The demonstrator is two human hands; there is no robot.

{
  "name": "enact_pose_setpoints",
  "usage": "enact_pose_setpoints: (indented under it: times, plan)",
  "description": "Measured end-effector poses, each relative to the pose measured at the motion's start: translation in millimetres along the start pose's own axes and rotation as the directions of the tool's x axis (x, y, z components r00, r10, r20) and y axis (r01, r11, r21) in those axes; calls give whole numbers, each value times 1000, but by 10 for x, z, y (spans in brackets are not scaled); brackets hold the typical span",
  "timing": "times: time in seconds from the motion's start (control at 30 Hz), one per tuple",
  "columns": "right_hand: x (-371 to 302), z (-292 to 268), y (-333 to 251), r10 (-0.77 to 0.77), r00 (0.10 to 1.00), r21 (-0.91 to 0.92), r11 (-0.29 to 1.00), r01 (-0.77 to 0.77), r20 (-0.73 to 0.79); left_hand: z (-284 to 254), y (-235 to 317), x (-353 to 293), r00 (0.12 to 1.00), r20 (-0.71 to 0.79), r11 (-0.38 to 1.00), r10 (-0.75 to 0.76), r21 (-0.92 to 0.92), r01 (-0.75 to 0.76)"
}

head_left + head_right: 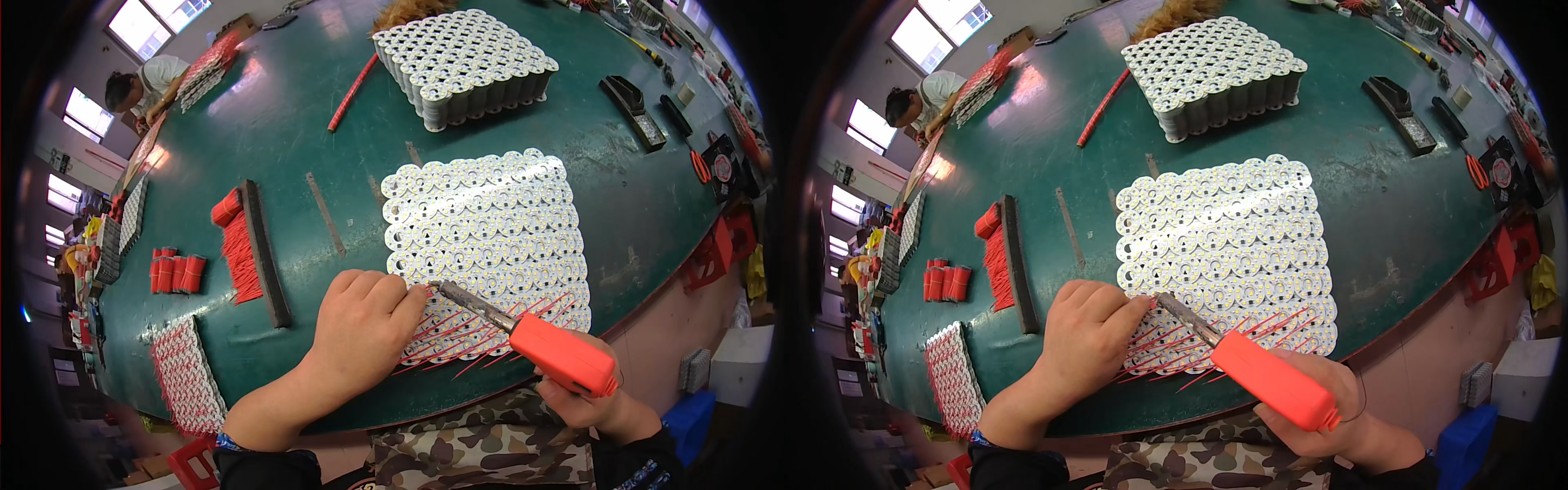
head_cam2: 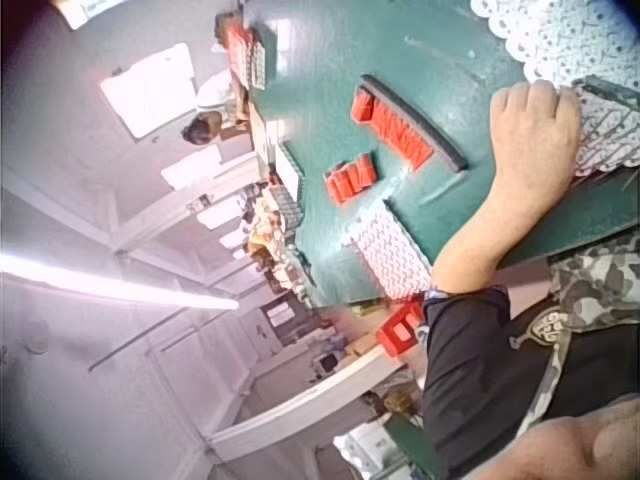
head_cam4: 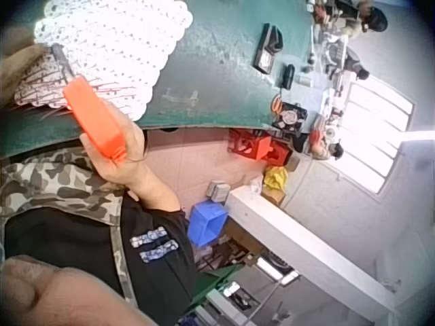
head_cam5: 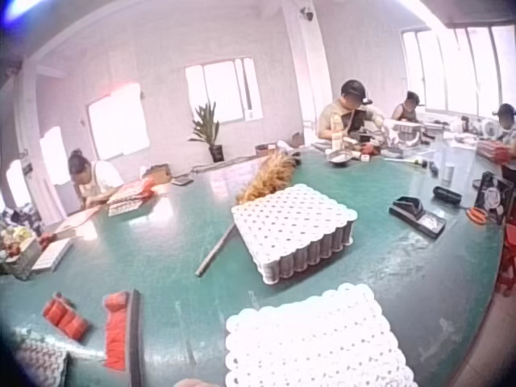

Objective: The person solders wires onto LED circuit boards using a soldering tool, retrieving additional wires from a bundle on the table and attaching them by soldering.

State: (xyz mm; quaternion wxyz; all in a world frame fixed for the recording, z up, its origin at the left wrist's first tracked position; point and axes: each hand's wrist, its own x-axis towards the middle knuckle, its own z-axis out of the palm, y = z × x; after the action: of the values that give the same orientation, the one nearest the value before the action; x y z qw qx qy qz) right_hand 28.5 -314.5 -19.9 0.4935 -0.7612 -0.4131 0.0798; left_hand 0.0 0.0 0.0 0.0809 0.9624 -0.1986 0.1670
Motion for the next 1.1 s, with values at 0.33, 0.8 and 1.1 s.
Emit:
enact_pose_setpoints:
  times: [0.33,0.8,1.1]
  plan:
    - [-9,51,33,8,999,41,999,-6,-49,-22,19,11,1000,4,1000,-30,7,30]
    - [16,51,0,-36,996,21,999,38,-79,-17,33,7,999,12,999,-33,19,33]
    - [10,3,23,-99,994,-68,993,96,-48,-7,20,11,1000,-7,999,9,46,-8]
